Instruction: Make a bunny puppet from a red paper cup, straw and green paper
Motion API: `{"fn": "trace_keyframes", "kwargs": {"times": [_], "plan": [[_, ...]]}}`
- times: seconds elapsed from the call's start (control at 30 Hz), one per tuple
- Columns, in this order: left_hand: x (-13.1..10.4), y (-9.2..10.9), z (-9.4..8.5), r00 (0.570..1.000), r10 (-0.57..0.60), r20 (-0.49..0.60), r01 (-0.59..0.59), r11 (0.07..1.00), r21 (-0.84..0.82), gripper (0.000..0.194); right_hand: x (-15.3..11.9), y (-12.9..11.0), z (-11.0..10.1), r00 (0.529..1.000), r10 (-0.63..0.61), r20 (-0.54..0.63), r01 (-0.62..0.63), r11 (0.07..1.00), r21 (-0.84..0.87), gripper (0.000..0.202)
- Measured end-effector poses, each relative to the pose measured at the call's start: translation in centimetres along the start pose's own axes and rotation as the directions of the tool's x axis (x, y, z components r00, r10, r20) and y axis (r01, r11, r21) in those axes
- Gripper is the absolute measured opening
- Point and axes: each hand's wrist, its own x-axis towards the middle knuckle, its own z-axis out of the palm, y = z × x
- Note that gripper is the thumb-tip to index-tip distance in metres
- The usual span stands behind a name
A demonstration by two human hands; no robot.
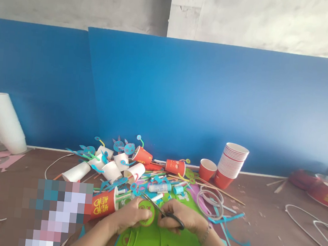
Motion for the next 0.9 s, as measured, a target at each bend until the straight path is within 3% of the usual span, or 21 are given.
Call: {"fn": "trace_keyframes", "kwargs": {"times": [0.2,0.33,0.43,0.67,0.8,0.9], "plan": [[-0.1,0.0,-0.1,0.996,0.04,0.074,-0.04,0.999,0.002,0.034,0.1,0.5,-0.3,1.0,0.03,0.0,-0.03,1.0,0.007,0.01],[0.1,-0.2,-0.2,0.998,0.019,0.056,-0.019,1.0,-0.002,0.034,0.2,0.5,-0.2,0.998,0.056,-0.02,-0.056,0.998,0.008,0.01],[0.3,-0.4,-0.2,0.998,0.047,0.047,-0.047,0.999,0.004,0.034,0.6,0.3,0.4,0.995,0.014,-0.099,-0.007,0.998,0.067,0.012],[0.5,-0.2,0.4,0.978,0.154,0.142,-0.164,0.984,0.063,0.027,2.4,1.1,2.0,0.948,-0.057,-0.314,0.118,0.977,0.179,0.011],[0.6,0.1,1.0,0.966,0.258,-0.026,-0.258,0.966,0.014,0.036,2.8,1.0,2.3,0.89,-0.075,-0.449,0.183,0.962,0.203,0.018],[0.6,0.3,1.2,0.938,0.301,-0.174,-0.318,0.945,-0.078,0.041,2.8,0.6,2.7,0.889,-0.108,-0.444,0.224,0.95,0.217,0.025]]}}
